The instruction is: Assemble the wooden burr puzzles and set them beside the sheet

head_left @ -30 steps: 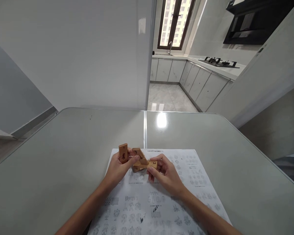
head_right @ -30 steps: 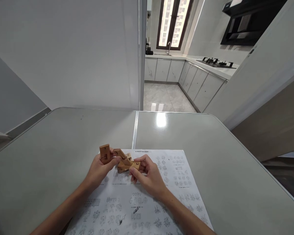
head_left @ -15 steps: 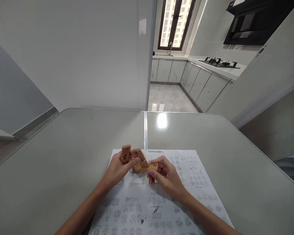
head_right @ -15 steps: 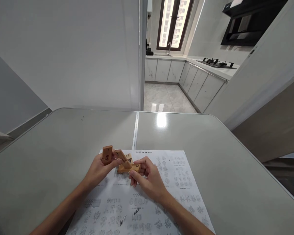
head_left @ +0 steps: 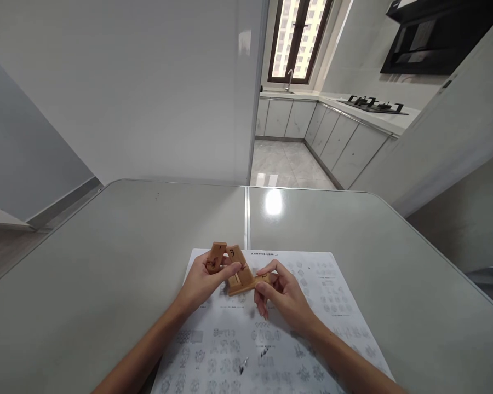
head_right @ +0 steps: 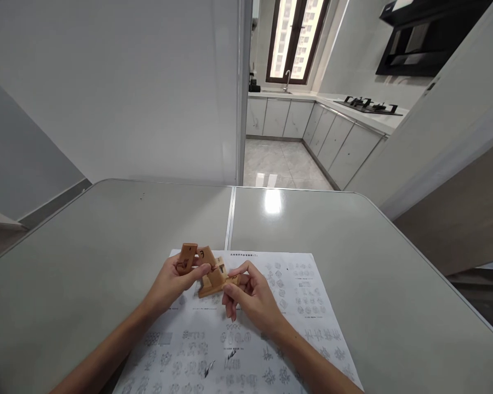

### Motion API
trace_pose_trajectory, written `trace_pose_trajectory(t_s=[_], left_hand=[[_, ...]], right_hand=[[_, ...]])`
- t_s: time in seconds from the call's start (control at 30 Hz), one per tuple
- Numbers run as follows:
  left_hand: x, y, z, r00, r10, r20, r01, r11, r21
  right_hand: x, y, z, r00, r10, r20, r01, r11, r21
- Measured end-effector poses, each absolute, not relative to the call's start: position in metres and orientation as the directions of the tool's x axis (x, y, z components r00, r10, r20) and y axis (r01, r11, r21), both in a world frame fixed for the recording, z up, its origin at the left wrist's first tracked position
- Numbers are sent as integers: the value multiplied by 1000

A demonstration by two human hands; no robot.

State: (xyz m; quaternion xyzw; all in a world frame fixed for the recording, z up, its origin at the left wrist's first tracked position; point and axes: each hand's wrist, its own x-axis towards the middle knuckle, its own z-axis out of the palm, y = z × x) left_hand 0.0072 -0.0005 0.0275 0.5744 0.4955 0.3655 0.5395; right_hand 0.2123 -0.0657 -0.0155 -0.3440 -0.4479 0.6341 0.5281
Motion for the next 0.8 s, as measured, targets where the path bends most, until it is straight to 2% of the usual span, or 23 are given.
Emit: trace_pose_trajectory(t_s=[0.13,0.23,0.4,0.57,0.8], left_hand=[[8,-4,26,282,957,-69,122,35,992],[10,-5,25,316,942,-116,106,86,991],[13,-4,21,266,942,-203,76,190,979],[11,0,12,367,904,-217,15,228,974],[10,-1,8,347,916,-202,49,198,979]], right_hand=[[211,-66,-18,-233,971,45,-388,-50,-920],[211,-67,-18,-258,964,71,-403,-41,-914],[214,-67,-12,-274,956,106,-405,-15,-914],[215,-67,-8,-281,956,81,-362,-28,-932],[212,-68,-11,-193,978,74,-287,15,-958]])
